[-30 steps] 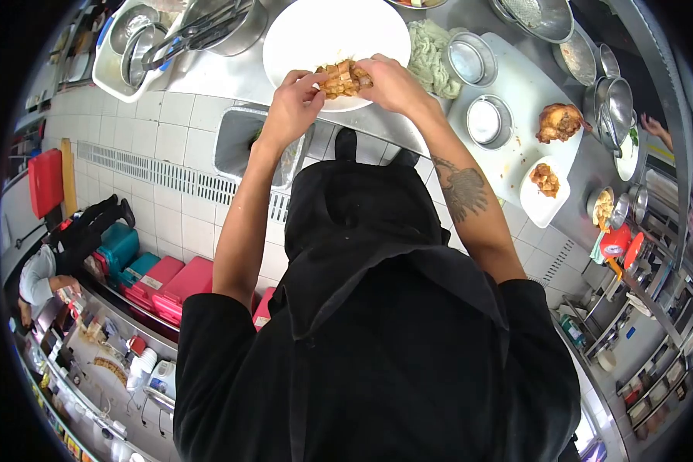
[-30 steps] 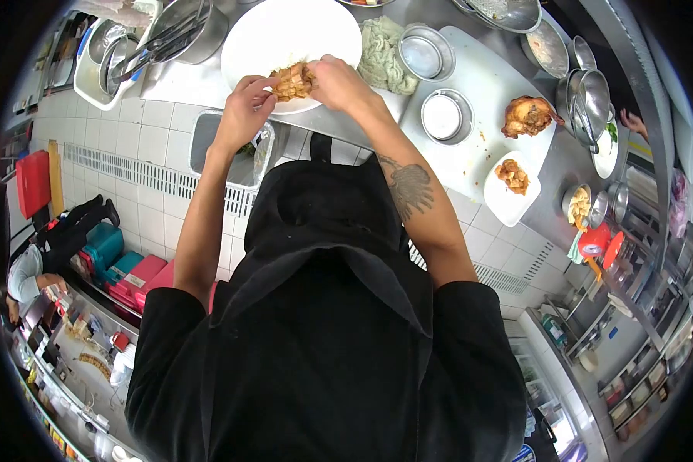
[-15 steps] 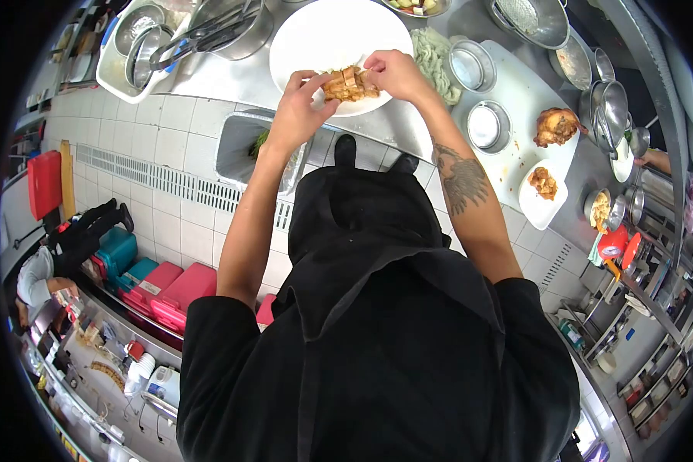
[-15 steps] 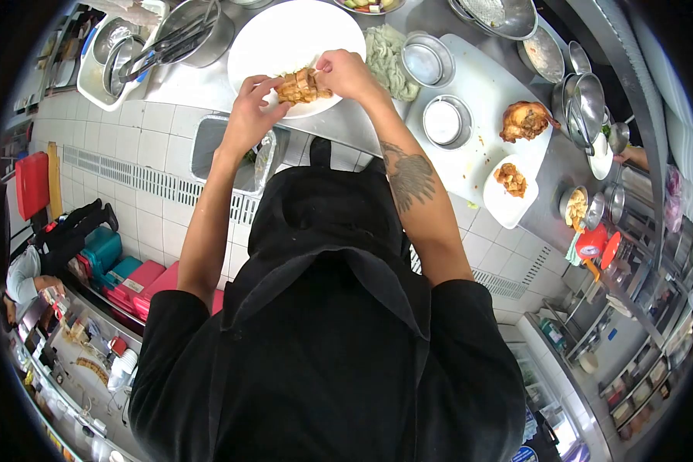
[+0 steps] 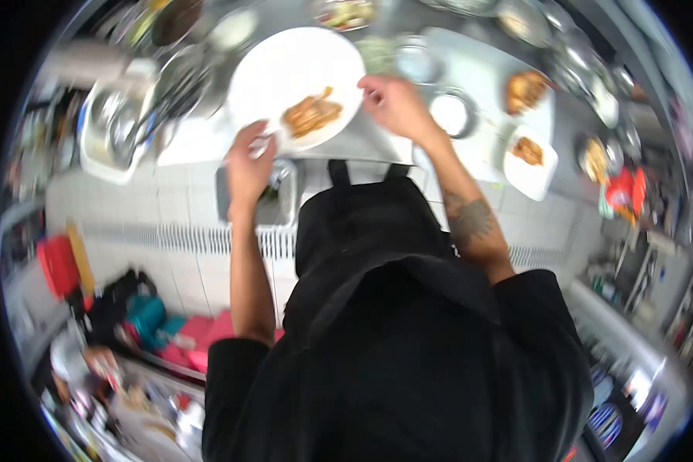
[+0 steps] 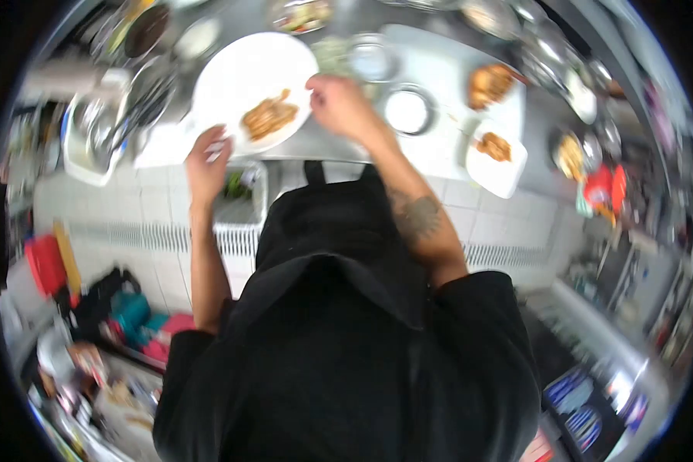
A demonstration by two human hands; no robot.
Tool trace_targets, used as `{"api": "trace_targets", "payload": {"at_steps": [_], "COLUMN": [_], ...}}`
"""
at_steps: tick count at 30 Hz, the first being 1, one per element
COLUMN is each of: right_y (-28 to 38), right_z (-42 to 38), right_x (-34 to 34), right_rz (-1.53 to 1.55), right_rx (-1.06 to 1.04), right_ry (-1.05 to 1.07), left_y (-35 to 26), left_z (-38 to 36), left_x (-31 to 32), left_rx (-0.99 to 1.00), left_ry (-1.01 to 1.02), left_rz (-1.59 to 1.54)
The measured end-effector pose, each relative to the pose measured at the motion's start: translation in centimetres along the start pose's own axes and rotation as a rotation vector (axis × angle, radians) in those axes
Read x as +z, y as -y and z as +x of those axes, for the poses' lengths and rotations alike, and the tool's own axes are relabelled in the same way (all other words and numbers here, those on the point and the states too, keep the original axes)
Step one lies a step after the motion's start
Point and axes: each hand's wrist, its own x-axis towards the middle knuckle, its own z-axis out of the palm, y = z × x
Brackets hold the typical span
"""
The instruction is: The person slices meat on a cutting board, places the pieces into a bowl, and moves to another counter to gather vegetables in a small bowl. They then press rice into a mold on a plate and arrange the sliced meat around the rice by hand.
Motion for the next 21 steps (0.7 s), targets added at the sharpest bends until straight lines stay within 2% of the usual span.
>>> {"api": "trace_targets", "payload": {"at_steps": [1,2,6,9,12,14,16,18,19,21], "right_y": [-0.5,-0.5,-3.0,-7.0,-12.4,-14.0,-14.9,-15.3,-15.9,-17.3], "right_z": [-2.2,-4.7,-14.6,-21.9,-27.9,-28.9,-28.6,-27.0,-26.6,-25.8], "right_x": [-1.2,-3.1,-10.3,-14.5,-17.2,-18.3,-19.3,-19.5,-19.2,-18.7], "right_rz": [0.058,0.123,-0.04,-0.133,-0.372,-0.352,-0.331,-0.386,-0.372,-0.392], "right_rx": [0.008,0.093,0.276,0.538,0.696,0.727,0.753,0.551,0.555,0.546], "right_ry": [-0.078,-0.082,-0.298,-0.523,-0.636,-0.619,-0.598,-0.511,-0.513,-0.329], "left_y": [-1.0,-1.2,-4.6,-7.7,-12.3,-14.8,-17.8,-20.9,-22.4,-24.9], "left_z": [-0.2,-0.5,-1.4,-1.1,-0.6,-0.3,-0.3,-0.4,-0.6,-0.5], "left_x": [-0.2,0.0,2.5,5.0,8.8,11.8,15.1,18.8,20.6,24.6], "left_rx": [-0.076,-0.07,0.02,0.057,0.302,0.431,0.463,0.492,0.478,0.5], "left_ry": [0.018,0.035,0.147,0.261,0.405,0.486,0.565,0.647,0.718,0.829], "left_rz": [0.014,-0.01,-0.01,0.014,-0.025,-0.002,0.005,0.009,-0.009,0.005]}}
